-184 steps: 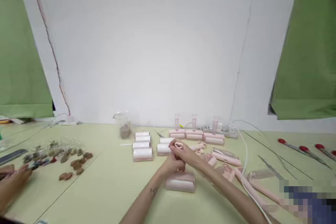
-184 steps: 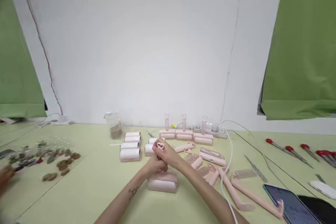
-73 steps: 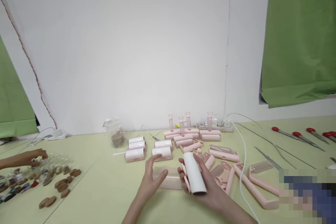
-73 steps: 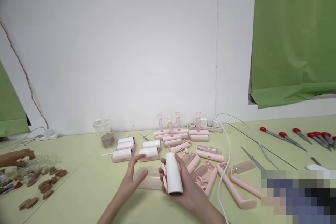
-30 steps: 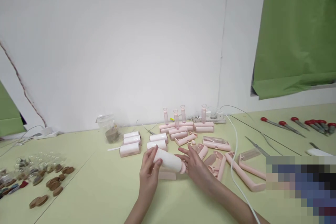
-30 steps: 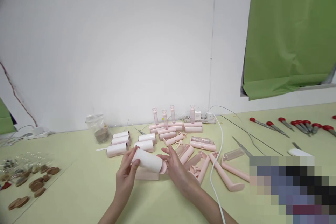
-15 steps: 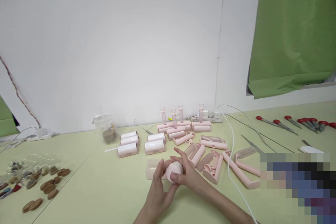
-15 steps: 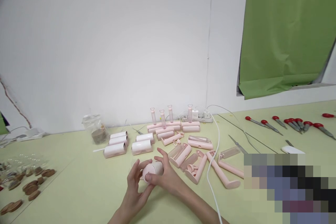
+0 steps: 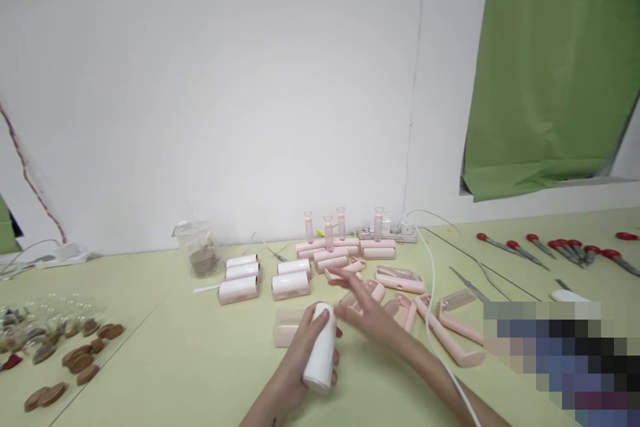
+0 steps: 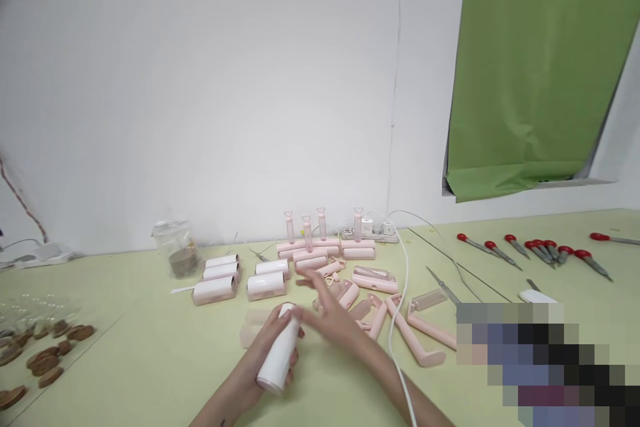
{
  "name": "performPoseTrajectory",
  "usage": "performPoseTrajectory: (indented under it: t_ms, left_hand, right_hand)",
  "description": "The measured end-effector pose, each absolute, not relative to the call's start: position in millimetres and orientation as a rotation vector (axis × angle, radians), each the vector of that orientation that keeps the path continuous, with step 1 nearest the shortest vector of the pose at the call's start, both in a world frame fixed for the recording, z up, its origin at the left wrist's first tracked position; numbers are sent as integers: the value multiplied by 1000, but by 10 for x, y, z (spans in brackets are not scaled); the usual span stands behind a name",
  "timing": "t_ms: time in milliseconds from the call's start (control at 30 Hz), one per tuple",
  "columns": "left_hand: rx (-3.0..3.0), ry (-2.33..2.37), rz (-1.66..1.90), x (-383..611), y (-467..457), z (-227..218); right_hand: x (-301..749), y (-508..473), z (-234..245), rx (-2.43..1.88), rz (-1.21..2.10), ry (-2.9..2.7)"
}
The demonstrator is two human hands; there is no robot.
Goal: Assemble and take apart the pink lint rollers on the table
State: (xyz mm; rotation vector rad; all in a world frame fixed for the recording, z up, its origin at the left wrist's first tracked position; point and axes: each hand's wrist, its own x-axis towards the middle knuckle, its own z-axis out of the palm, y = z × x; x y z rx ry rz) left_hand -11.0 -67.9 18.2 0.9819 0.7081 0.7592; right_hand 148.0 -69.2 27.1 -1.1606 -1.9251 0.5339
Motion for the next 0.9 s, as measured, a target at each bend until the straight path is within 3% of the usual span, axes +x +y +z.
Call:
performPoseTrajectory:
  t_ms: [133, 467, 733, 900]
  left_hand:
    - [870, 650, 919, -232, -565, 89]
    - [759, 609, 980, -242, -553, 152]
    - [869, 606, 918, -190, -590, 78]
    - [896, 611, 982, -200, -573, 82]
  right_hand:
    - [1772, -279, 409, -1498, 253, -2148]
    - [1828, 116, 231, -1469, 404, -2092]
    - [1709, -287, 362, -1218, 522, -1526]
    - [1587, -575, 192, -1288, 553, -1489]
